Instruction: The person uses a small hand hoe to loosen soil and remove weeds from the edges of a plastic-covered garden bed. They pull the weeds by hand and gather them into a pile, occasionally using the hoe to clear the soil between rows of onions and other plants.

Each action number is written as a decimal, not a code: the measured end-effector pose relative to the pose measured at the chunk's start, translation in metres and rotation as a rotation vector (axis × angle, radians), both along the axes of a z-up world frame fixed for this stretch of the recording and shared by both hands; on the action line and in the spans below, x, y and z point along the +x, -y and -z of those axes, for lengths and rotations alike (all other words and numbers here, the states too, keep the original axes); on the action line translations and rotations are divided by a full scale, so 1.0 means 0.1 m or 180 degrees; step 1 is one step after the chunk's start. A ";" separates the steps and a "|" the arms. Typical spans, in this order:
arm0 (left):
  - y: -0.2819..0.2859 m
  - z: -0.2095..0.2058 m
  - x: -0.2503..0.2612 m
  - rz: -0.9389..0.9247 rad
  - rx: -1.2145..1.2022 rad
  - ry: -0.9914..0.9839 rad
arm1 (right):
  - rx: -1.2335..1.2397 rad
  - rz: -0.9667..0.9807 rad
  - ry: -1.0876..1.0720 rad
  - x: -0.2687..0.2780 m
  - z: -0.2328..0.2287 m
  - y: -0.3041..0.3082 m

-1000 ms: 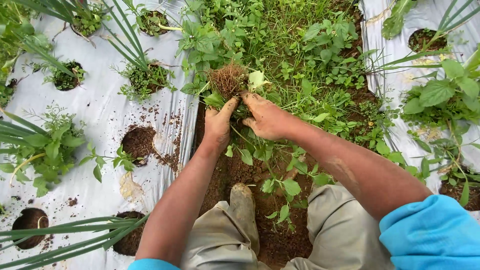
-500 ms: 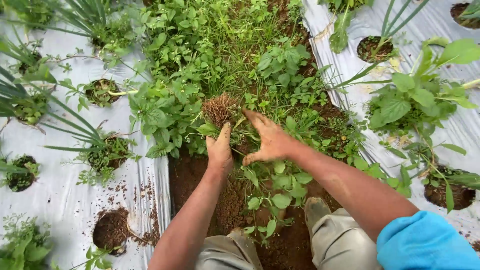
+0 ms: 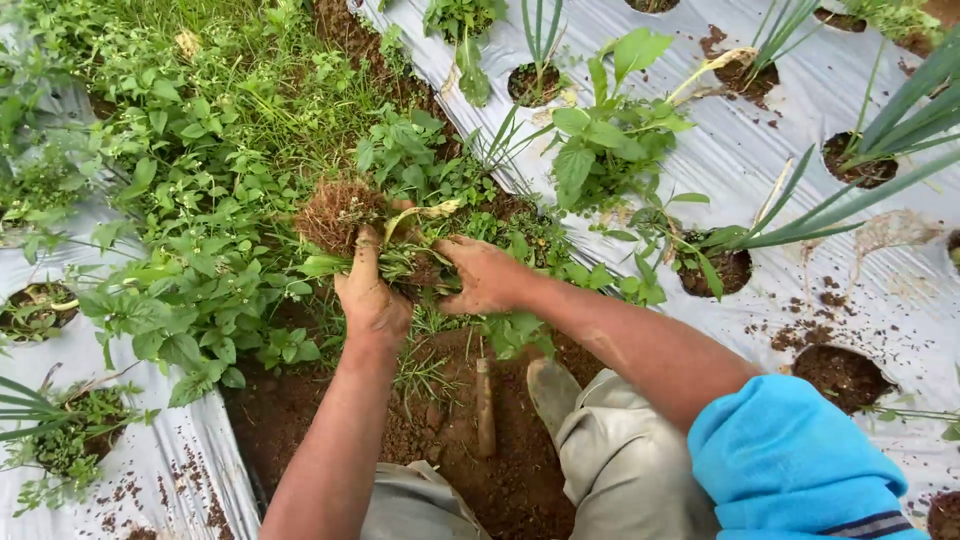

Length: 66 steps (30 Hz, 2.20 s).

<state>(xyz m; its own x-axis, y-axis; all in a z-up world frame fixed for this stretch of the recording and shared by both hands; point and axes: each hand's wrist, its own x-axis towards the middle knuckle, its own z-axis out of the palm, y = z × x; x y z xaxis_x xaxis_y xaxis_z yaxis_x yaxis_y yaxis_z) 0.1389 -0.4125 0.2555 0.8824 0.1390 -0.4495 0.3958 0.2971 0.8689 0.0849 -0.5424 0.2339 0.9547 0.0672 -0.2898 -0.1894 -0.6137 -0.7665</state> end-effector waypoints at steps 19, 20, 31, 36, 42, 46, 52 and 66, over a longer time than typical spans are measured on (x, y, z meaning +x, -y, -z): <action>0.96 -0.64 -0.93 0.2485 0.1875 0.0709 | -0.3429 0.0844 0.3965 -1.63 0.22 1.50; 1.08 -0.67 -1.01 0.2906 0.1975 0.0938 | -0.3498 0.1179 0.4270 -1.71 0.11 1.56; 1.75 -0.52 -2.06 0.4375 0.0915 0.2047 | -0.2269 0.2258 0.3753 -2.68 -0.37 1.53; 1.96 -0.29 -2.44 0.4886 -0.0259 0.2202 | -0.1896 0.2009 0.3196 -3.09 -0.51 1.49; 1.98 -0.58 -2.82 0.5711 -0.0078 0.2167 | -0.2382 0.2135 0.2495 -3.91 -0.64 1.25; 2.04 -0.75 -3.28 0.6932 0.0832 0.2694 | -0.3860 0.2184 0.1146 -4.61 -0.72 0.88; 2.00 -0.38 -4.15 0.8365 0.1023 0.3752 | -0.3987 0.2226 0.0223 -5.44 -0.30 0.29; 2.17 -0.53 -4.67 0.9110 0.2712 0.3634 | 0.0102 0.6823 -0.1750 -7.02 1.37 -1.21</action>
<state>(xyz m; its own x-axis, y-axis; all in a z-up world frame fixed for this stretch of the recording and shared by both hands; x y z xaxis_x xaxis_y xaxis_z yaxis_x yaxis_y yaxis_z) -0.3278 -0.6291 0.3087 -0.5837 -0.5212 -0.6225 -0.8074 0.2914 0.5131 -0.6175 -0.4211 0.0969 -0.5702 -0.6538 -0.4974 -0.5014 0.7566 -0.4197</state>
